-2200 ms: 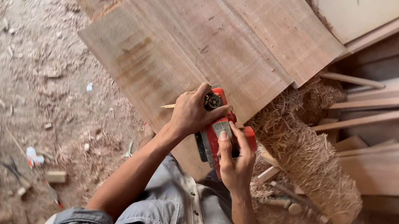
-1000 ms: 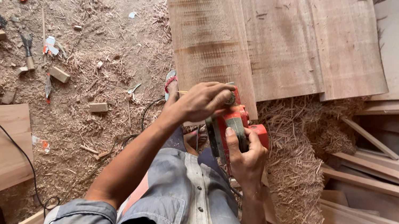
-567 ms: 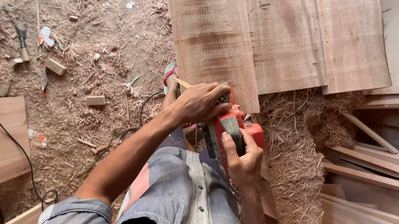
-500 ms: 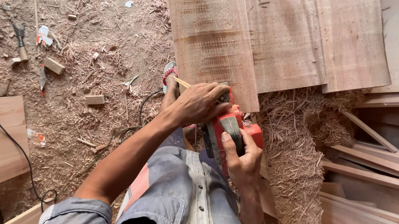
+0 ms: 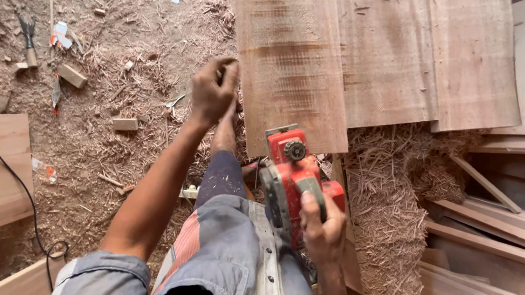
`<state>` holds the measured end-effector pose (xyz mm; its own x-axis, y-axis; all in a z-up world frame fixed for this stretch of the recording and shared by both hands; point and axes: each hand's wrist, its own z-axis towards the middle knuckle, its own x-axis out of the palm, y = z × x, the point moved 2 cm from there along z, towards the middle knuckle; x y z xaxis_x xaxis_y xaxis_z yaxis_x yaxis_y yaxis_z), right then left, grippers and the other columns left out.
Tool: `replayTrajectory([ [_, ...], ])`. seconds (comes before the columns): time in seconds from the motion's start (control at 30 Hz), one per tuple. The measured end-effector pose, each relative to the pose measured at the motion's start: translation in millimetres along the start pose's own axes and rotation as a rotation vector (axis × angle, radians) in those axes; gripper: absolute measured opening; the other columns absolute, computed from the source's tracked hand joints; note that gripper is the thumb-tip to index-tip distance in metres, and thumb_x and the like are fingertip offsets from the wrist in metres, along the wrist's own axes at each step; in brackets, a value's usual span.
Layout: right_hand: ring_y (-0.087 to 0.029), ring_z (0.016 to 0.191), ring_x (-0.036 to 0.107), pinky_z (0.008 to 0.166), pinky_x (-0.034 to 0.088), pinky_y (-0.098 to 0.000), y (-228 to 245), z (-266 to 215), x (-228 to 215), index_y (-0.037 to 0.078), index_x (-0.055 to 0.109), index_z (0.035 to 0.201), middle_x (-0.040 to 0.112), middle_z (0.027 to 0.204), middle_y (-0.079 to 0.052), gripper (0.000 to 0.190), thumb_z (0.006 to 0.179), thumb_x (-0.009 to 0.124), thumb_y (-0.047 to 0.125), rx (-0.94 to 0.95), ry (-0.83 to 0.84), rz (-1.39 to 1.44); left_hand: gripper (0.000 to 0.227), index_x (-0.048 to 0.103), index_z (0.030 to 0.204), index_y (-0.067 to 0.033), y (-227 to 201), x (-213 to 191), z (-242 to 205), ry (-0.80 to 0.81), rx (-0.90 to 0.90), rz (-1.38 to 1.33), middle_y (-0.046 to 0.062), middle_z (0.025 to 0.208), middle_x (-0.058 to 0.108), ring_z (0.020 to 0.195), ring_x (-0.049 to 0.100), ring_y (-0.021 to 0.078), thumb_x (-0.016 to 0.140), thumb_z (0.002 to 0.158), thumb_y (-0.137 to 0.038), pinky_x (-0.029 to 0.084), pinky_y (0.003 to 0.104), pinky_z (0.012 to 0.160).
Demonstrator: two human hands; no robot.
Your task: The person uses a power sander to smooth the surface of a wooden board, moving the tool across the surface and later wiping away sawdust by hand.
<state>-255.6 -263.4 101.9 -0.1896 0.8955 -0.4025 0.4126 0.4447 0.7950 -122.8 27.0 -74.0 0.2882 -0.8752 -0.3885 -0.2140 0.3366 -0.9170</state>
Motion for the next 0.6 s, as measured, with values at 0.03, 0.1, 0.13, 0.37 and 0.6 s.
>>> replayTrajectory([
  [0.03,-0.008,0.050,0.048,0.044,0.037,-0.0266,-1,-3,4,0.005,0.064,0.080,0.051,0.056,0.002,0.041,0.094,0.059,0.043,-0.013,0.012,0.016,0.037,0.067,0.124,-0.0027,16,-3,8,-0.039,0.018,0.034,0.017,0.102,0.074,0.079,0.072,0.0209,0.059,0.104,-0.033,0.063,0.035,0.065],
  [0.1,-0.008,0.050,0.048,0.045,0.038,-0.0270,-3,-8,16,0.003,0.063,0.083,0.052,0.058,0.001,0.039,0.095,0.060,0.040,-0.039,0.038,0.046,0.040,0.065,0.124,0.0020,36,1,23,-0.069,0.026,0.065,0.020,0.110,0.071,0.090,0.071,0.0239,0.062,0.103,-0.032,0.062,0.038,0.074],
  [0.13,-0.008,0.050,0.047,0.045,0.038,-0.0269,-5,-7,23,0.004,0.064,0.087,0.053,0.059,0.002,0.037,0.097,0.056,0.039,-0.040,0.079,0.101,0.042,0.063,0.125,0.0042,41,5,31,-0.061,0.016,0.063,0.023,0.113,0.069,0.095,0.070,0.0263,0.062,0.103,-0.031,0.061,0.040,0.079],
  [0.37,-0.008,0.052,0.052,0.045,0.041,-0.0273,-5,-4,61,0.003,0.063,0.094,0.058,0.064,0.001,0.041,0.104,0.048,0.040,-0.121,0.153,0.089,0.044,0.066,0.129,-0.0033,44,19,44,0.189,-0.228,-0.076,0.016,0.123,0.071,0.110,0.070,0.0262,0.056,0.101,-0.035,0.056,0.038,0.096],
  [0.6,-0.009,0.050,0.052,0.046,0.040,-0.0286,12,15,80,0.004,0.060,0.090,0.057,0.060,-0.001,0.041,0.105,0.048,0.040,-0.190,0.055,0.005,0.043,0.055,0.135,0.0087,99,13,21,0.132,-0.447,-0.338,0.021,0.120,0.066,0.105,0.065,0.0281,0.051,0.100,-0.016,0.058,0.041,0.090],
])
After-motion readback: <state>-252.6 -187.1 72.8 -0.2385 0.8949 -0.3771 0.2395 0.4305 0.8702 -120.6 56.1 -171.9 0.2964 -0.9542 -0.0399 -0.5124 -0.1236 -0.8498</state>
